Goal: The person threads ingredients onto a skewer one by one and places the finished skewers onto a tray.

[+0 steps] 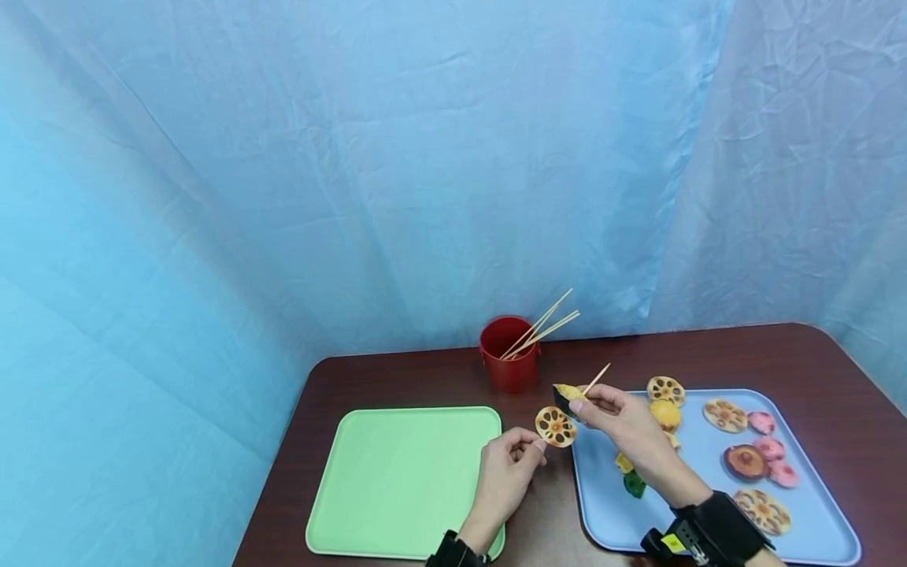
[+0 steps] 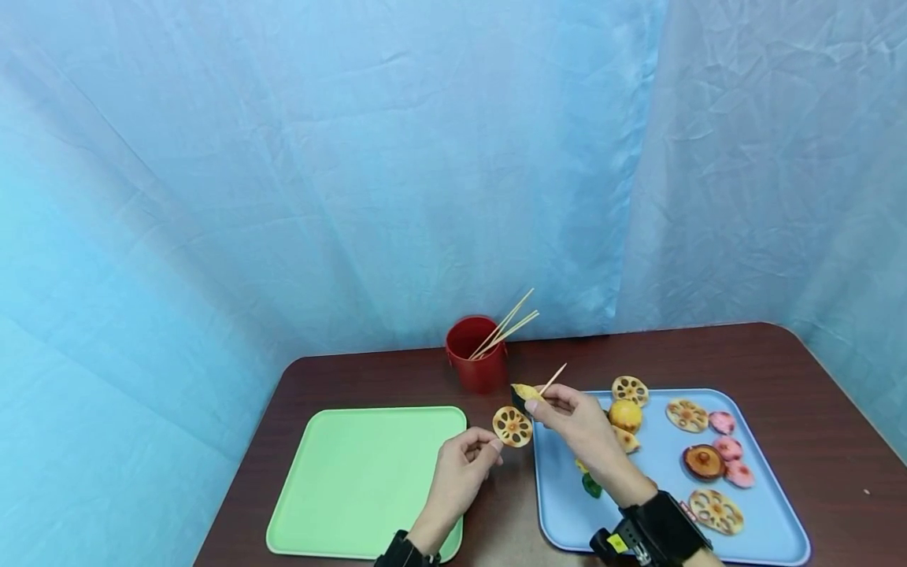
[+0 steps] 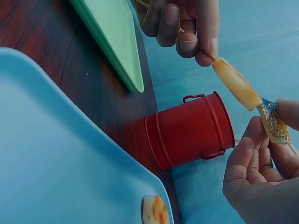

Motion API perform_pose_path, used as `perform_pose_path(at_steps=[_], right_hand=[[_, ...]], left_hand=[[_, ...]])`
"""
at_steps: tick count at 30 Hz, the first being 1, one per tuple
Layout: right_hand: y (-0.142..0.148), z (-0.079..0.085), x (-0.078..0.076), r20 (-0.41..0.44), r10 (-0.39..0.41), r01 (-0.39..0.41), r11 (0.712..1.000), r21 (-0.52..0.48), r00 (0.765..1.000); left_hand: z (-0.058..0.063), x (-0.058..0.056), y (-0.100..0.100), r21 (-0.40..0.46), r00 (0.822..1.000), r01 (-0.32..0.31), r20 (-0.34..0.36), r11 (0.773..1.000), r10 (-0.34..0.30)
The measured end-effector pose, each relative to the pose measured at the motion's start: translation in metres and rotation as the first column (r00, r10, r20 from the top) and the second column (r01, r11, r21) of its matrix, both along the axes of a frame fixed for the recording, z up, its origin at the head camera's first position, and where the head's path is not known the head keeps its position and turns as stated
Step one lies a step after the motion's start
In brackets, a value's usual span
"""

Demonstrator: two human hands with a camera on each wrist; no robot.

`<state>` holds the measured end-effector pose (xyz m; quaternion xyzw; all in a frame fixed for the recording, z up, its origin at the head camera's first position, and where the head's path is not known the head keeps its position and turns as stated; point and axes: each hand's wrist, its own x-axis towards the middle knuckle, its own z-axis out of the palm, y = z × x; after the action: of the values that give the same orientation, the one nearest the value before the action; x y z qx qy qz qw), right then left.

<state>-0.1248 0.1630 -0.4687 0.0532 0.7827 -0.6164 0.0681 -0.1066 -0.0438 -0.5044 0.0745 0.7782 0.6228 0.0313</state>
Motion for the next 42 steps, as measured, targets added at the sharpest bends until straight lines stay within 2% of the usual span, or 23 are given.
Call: perform_pose_path(at_steps=[7, 10, 13, 17, 21, 28, 31, 35, 42], right_hand=[[0.011, 0.003, -0.006, -0.027, 0.037, -0.036, 0.999, 0.034, 0.999], [0.021, 0.005, -0.011, -0.073, 0.037, -0.031, 0.995, 0.091, 0.997], [0.031, 0.004, -0.018, -0.134, 0.059, -0.032, 0.979, 0.200, 0.989], [0.038, 0.000, -0.027, -0.211, 0.136, -0.053, 0.932, 0.358, 0.968], [0.039, -0.005, -0.036, -0.209, 0.223, -0.096, 0.868, 0.487, 0.952], [0.033, -0.013, -0.043, -0.195, 0.315, -0.099, 0.717, 0.690, 0.929], [0.031, -0.016, -0.044, -0.153, 0.337, -0.120, 0.665, 0.738, 0.929], [0.030, -0.020, -0.045, -0.091, 0.341, -0.152, 0.621, 0.769, 0.935], [0.028, -0.026, -0.043, -0.087, 0.340, -0.138, 0.584, 0.800, 0.936]], left_hand=[[-0.002, -0.003, -0.005, -0.011, 1.000, -0.012, -0.027, 1.000, 0.012], [-0.002, -0.005, -0.009, -0.018, 0.999, -0.023, -0.042, 1.000, 0.022], [-0.003, -0.007, -0.013, -0.023, 0.998, -0.036, -0.042, 0.999, 0.035], [-0.003, -0.009, -0.017, -0.025, 0.998, -0.047, -0.034, 0.999, 0.046], [-0.004, -0.009, -0.019, -0.023, 0.998, -0.050, -0.024, 0.998, 0.049], [-0.004, -0.007, -0.020, -0.017, 0.999, -0.050, -0.003, 0.999, 0.050], [-0.004, -0.006, -0.021, -0.018, 0.999, -0.050, 0.002, 0.999, 0.050], [-0.005, -0.004, -0.024, -0.020, 0.998, -0.058, 0.012, 0.998, 0.058], [-0.008, -0.003, -0.026, -0.017, 0.998, -0.062, 0.031, 0.998, 0.063]])
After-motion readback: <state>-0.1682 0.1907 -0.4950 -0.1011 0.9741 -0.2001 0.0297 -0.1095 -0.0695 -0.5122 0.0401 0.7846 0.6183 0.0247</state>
